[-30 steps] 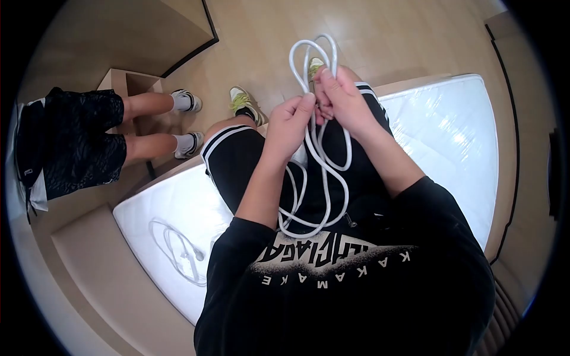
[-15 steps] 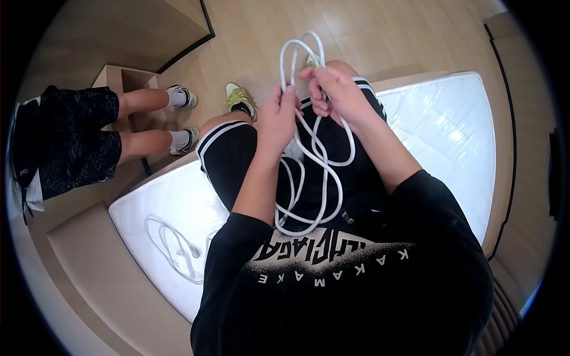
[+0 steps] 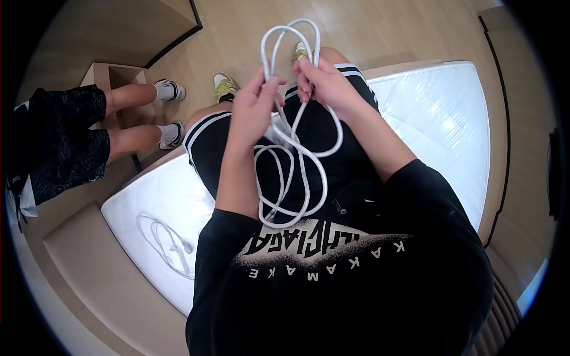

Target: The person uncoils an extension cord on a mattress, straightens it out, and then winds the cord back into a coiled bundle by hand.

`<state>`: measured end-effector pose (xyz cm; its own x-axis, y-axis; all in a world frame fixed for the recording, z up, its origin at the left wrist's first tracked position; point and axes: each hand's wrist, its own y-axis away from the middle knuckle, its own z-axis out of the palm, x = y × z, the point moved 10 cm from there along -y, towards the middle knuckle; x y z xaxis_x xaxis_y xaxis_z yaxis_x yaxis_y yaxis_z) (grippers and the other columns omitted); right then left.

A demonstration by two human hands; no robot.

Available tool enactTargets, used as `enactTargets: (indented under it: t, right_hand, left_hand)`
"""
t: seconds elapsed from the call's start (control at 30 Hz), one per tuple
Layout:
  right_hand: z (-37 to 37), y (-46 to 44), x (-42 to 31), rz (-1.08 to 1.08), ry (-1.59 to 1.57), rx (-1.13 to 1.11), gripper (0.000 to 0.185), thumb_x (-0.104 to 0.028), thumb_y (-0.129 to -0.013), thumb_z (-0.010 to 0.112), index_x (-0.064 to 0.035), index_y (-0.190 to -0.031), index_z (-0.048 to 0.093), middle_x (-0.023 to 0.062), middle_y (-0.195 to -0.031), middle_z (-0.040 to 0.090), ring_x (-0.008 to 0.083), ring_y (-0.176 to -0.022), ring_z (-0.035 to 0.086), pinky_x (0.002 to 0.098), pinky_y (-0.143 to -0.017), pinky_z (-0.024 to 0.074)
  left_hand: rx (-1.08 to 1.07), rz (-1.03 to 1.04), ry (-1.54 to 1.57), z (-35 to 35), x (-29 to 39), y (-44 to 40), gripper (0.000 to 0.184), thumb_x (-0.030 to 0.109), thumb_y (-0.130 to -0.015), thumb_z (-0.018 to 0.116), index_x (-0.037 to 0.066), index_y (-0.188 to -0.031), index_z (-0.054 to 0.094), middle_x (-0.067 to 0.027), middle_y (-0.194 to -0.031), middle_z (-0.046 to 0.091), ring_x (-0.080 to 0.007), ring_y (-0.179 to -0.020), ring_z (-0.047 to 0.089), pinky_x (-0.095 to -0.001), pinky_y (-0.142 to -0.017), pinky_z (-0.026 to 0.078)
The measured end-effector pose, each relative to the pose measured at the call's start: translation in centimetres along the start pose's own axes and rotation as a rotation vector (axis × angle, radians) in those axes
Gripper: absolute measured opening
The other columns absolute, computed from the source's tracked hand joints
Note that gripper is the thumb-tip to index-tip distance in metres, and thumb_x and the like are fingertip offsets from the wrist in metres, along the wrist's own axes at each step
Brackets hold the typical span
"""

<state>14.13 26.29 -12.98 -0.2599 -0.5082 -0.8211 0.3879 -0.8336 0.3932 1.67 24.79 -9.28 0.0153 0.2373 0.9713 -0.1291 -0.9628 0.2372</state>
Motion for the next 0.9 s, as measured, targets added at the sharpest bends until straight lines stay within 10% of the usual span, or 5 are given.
enactTargets:
  t: [0.13, 0.27, 0.43, 0.67, 0.9]
  right_hand:
    - [-0.6, 0.0, -0.7, -0.081, 0.014, 0.090, 0.034, -0.037, -0.103, 0.040, -0.0069, -0.113, 0.053, -0.0019, -0.069, 0.044, 0.0107, -0.063, 0.043, 0.0238, -0.062, 0.0380]
    - [1.2, 0.8, -1.7, -0.110, 0.003, 0.071, 0.037, -0.037, -0.103, 0.037, -0.0076, -0.119, 0.052, -0.0019, -0.075, 0.044, 0.0099, -0.068, 0.042, 0.0234, -0.063, 0.0367]
    - [0.5, -0.2, -0.9, -0.135, -0.044, 0.121, 0.044, -0.039, -0.102, 0.041, -0.0030, -0.125, 0.051, -0.0024, -0.071, 0.040, 0.0094, -0.067, 0.038, 0.0238, -0.065, 0.0359]
    - [2.3, 0.2, -0.2, -0.131, -0.092, 0.036, 0.043, -0.029, -0.093, 0.059, -0.0007, -0.123, 0.046, 0.0036, -0.089, 0.056, 0.0102, -0.073, 0.056, 0.0231, -0.062, 0.0445]
    - [-0.6, -0.2, 0.3, -0.060, -0.399, 0.170, 0.018, -0.022, -0.093, 0.059, -0.0040, -0.089, 0.063, 0.0045, -0.079, 0.064, 0.0145, -0.074, 0.063, 0.0274, -0.071, 0.0502]
  left_hand:
    - [-0.046, 0.332, -0.263, 2.7, 2.4, 0.6, 0.046, 0.013, -0.097, 0.051, 0.001, -0.141, 0.042, -0.0025, -0.104, 0.056, -0.0077, -0.074, 0.051, -0.0217, -0.064, 0.045]
    - [0.182, 0.156, -0.496, 2.1, 2.9, 1.0, 0.046, 0.014, -0.092, 0.057, 0.006, -0.136, 0.045, -0.0113, -0.081, 0.067, -0.0242, -0.068, 0.066, -0.0298, -0.068, 0.051]
    - [0.166, -0.030, 0.219, 0.6, -0.4, 0.1, 0.033, 0.011, -0.090, 0.065, -0.012, -0.110, 0.054, -0.0110, -0.081, 0.069, -0.0142, -0.069, 0.066, -0.0226, -0.063, 0.051]
    - [0.156, 0.099, -0.134, 2.2, -0.6, 0.1, 0.018, 0.010, -0.086, 0.066, -0.001, -0.099, 0.062, -0.0102, -0.075, 0.066, -0.0197, -0.062, 0.064, -0.0305, -0.056, 0.049]
    - [-0.048, 0.432, -0.718, 5.8, 3.9, 1.9, 0.034, 0.016, -0.083, 0.066, 0.001, -0.112, 0.061, -0.0158, -0.120, 0.052, -0.0319, -0.113, 0.050, -0.0384, -0.092, 0.042]
